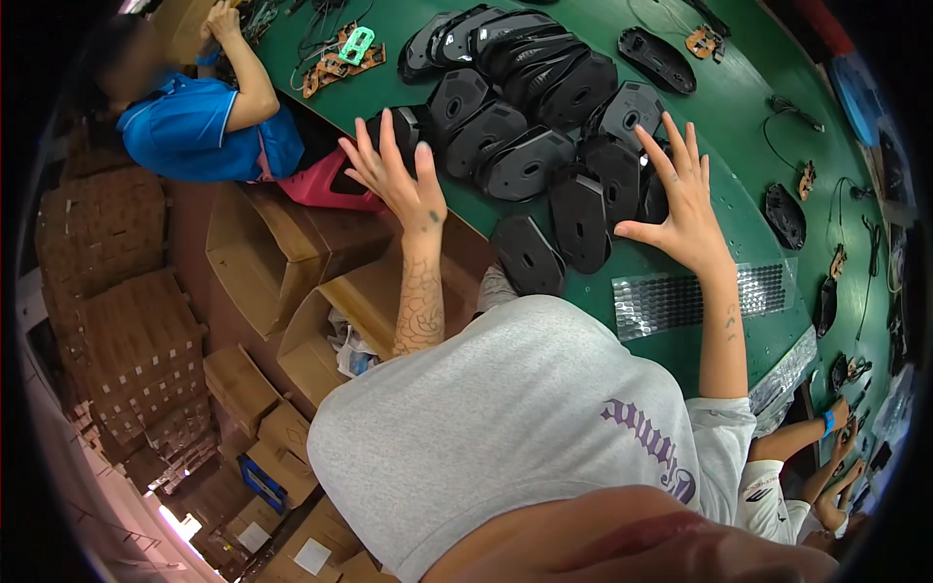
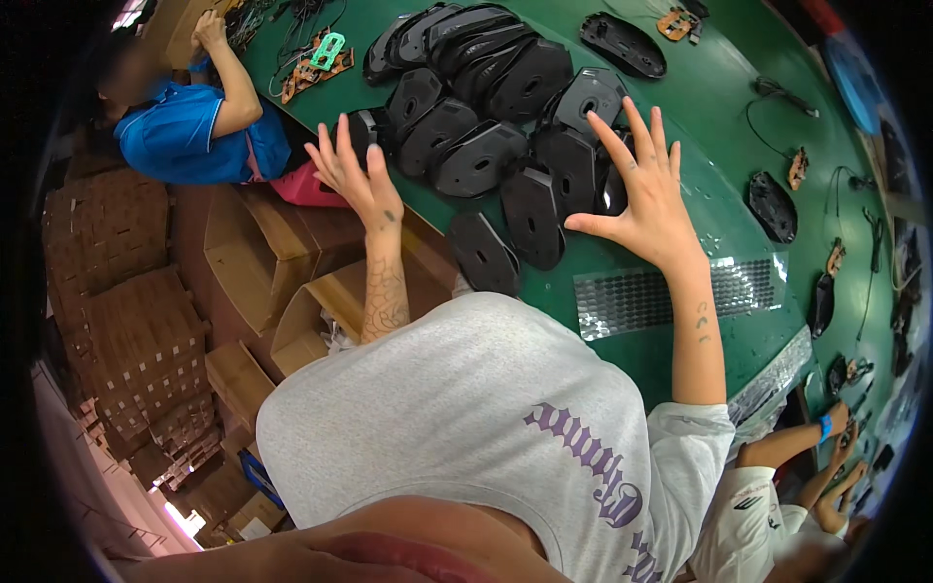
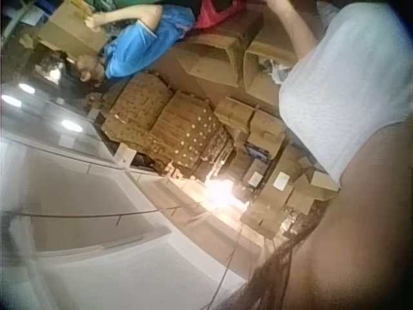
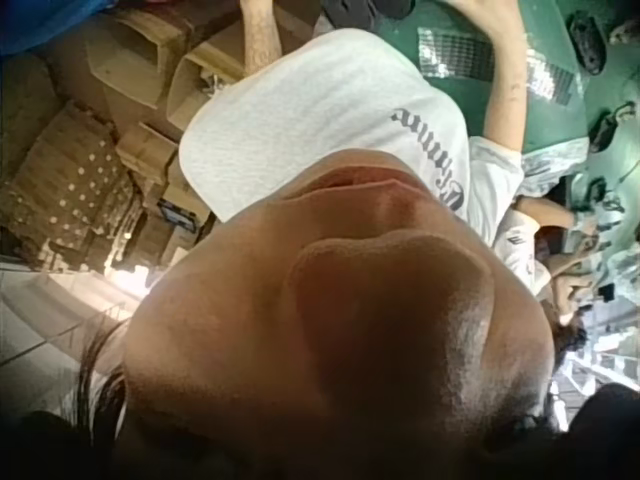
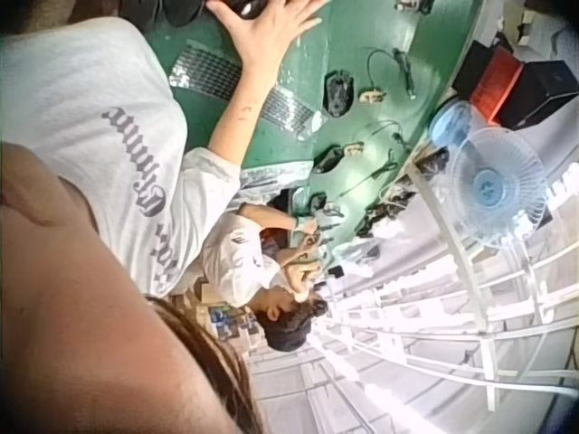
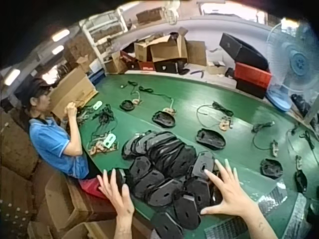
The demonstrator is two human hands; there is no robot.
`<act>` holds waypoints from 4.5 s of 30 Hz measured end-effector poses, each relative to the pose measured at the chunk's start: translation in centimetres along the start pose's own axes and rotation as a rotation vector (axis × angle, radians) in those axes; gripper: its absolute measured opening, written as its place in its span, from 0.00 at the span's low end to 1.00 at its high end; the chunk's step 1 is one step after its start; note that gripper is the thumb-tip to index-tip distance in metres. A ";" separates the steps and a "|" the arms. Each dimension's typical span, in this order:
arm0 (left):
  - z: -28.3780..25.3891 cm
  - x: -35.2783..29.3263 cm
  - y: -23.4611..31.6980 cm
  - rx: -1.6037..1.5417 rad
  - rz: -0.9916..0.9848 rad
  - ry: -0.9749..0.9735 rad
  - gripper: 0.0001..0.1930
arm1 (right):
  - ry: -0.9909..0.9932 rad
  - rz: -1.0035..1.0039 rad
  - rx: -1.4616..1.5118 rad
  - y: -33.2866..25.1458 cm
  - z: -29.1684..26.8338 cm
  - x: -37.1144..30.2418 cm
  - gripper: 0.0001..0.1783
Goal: Manually assembling electronic components onto printed circuit boards at a factory workstation.
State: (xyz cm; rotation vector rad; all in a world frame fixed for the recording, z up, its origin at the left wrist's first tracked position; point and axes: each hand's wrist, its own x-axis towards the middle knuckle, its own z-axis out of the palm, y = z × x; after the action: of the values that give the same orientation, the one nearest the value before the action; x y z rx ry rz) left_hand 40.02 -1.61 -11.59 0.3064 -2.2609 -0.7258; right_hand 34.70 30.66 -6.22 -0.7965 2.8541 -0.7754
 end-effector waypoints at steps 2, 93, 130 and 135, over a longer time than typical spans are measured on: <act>0.1 1.2 -1.0 0.093 -0.085 -0.133 0.31 | -0.001 0.011 0.052 -0.3 -0.3 -0.1 0.64; -1.9 -7.9 13.0 -0.857 1.026 -0.903 0.13 | 0.149 0.212 -0.206 1.7 -1.2 -15.2 0.59; 1.2 -10.4 16.1 -0.598 1.604 -1.334 0.27 | 0.393 0.279 -0.201 0.2 3.4 -14.9 0.40; 1.3 -9.2 13.7 -0.890 1.003 -1.692 0.23 | 0.256 0.332 -0.102 -1.8 1.5 -14.2 0.38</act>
State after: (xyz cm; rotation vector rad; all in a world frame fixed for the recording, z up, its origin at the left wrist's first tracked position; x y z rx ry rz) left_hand 45.51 13.90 -9.64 -2.4330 -2.3619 -1.4852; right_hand 48.14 35.81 -7.49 -0.2281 3.1519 -0.7355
